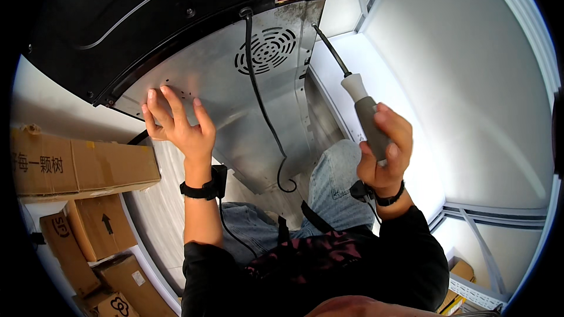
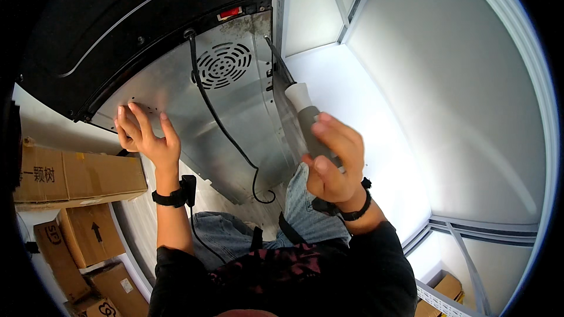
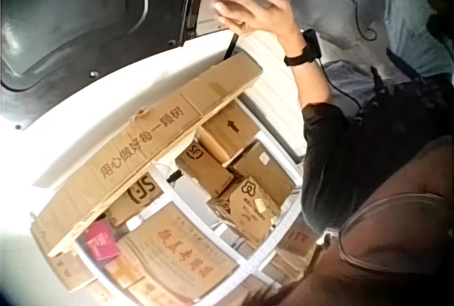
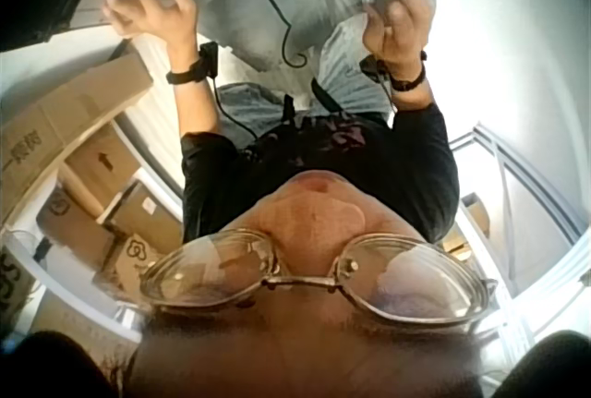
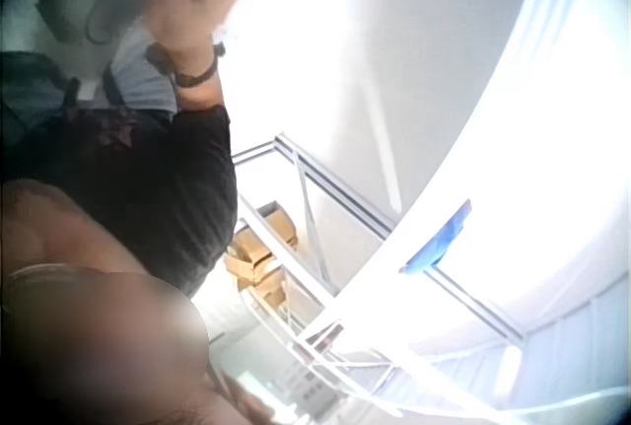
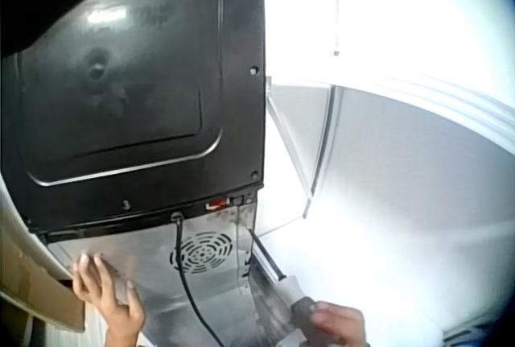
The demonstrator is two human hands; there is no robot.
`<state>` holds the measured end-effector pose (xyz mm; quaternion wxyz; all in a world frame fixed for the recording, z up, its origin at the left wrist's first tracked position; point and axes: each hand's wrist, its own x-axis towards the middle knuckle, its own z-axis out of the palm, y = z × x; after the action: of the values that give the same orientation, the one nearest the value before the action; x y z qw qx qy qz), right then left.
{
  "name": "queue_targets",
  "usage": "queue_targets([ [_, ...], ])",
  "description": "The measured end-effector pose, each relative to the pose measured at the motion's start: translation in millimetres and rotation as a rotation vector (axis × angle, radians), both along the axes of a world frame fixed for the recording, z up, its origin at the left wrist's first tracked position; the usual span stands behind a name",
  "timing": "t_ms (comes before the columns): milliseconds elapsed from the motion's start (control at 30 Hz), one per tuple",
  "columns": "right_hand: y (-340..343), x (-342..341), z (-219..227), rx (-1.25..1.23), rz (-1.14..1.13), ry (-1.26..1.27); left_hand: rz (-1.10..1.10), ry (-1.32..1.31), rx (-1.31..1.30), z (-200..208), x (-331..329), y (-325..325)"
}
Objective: The person uses a screwdriver to fasten screws into the back panel of a large appliance. They repeatedly pick up screws and tighten them into place along the edges of the metal casing.
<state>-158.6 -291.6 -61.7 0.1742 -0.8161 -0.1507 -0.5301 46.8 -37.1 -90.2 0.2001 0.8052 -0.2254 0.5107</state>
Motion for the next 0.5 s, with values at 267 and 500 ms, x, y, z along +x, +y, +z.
queue_targets([
  [267,0.8,2.2,4.6,0.156,-0.067,-0.051,-0.034,0.024,-0.008,-1.4,0.2,-1.5],
  [500,-0.7,-6.8,-4.1,0.142,-0.190,0.057,-0.030,0.038,-0.025,1.1,-1.4,-0.1],
])
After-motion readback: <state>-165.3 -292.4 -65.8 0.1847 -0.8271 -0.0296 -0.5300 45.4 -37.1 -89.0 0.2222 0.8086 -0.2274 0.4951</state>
